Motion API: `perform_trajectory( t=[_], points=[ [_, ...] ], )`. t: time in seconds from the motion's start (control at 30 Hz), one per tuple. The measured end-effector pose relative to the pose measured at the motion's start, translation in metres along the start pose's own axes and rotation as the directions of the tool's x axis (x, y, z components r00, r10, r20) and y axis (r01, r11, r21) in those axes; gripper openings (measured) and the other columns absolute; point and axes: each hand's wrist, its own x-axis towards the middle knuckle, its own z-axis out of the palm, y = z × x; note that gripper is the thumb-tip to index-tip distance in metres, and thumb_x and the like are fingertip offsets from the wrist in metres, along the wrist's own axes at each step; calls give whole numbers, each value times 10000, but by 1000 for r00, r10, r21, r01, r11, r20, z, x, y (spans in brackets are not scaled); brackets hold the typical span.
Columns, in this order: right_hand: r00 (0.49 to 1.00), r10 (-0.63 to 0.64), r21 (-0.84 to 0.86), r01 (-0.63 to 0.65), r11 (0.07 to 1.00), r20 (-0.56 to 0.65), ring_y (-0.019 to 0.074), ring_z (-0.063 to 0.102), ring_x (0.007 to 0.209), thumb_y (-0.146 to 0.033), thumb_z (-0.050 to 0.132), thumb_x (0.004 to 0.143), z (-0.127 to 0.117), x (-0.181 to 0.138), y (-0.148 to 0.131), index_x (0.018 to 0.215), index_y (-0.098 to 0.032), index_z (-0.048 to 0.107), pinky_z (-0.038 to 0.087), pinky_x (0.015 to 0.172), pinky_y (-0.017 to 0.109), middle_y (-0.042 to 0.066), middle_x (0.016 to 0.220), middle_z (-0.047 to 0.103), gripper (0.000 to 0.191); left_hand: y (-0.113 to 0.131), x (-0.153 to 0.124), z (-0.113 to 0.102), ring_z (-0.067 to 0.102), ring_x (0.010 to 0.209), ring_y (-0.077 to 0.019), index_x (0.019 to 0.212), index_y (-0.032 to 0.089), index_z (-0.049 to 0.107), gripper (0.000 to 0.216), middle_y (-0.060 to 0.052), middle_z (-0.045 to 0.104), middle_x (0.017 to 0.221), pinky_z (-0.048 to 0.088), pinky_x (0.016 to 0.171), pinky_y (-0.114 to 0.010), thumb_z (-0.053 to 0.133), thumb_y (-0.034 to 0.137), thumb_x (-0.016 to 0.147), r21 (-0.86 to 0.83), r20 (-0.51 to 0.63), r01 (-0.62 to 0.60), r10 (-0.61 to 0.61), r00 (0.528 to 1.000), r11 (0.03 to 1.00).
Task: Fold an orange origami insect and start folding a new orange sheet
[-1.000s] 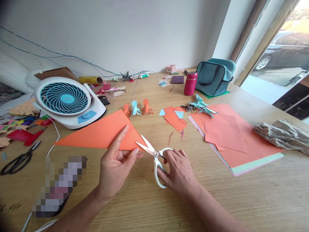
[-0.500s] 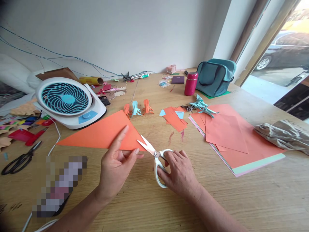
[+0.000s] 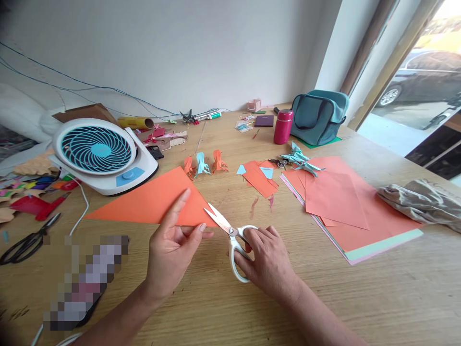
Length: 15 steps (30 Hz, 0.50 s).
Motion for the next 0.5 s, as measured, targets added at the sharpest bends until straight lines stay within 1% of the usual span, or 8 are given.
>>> perform_trajectory(
  t=[0.07,0.33,0.5],
  points=[
    [1000,3,-7,-3,1000,-1,135,449,592,-237,594,894,0,0,0,768,-221,395,283,652,305,-37,671,503,236,1,0,-1,769,716,-176,1525,187,369,716,-53,782,961,652,807,-301,670,214,876,1,1,9,-9,1000,1000],
    [1000,-2,-9,2,1000,-25,126,442,588,-247,608,888,1,-1,1,762,-217,389,280,652,295,-46,664,496,255,1,0,0,771,737,-177,1533,177,348,733,-66,776,1019,653,798,-289,675,235,879,-8,2,20,-20,1000,1000],
    [1000,-5,-20,5,1000,-28,127,443,576,-247,590,906,1,-1,1,761,-220,388,276,645,296,-46,655,497,251,0,0,0,765,711,-166,1532,184,349,727,-52,776,986,657,783,-283,672,220,881,-12,-1,1,-1,1000,1000]
  ],
)
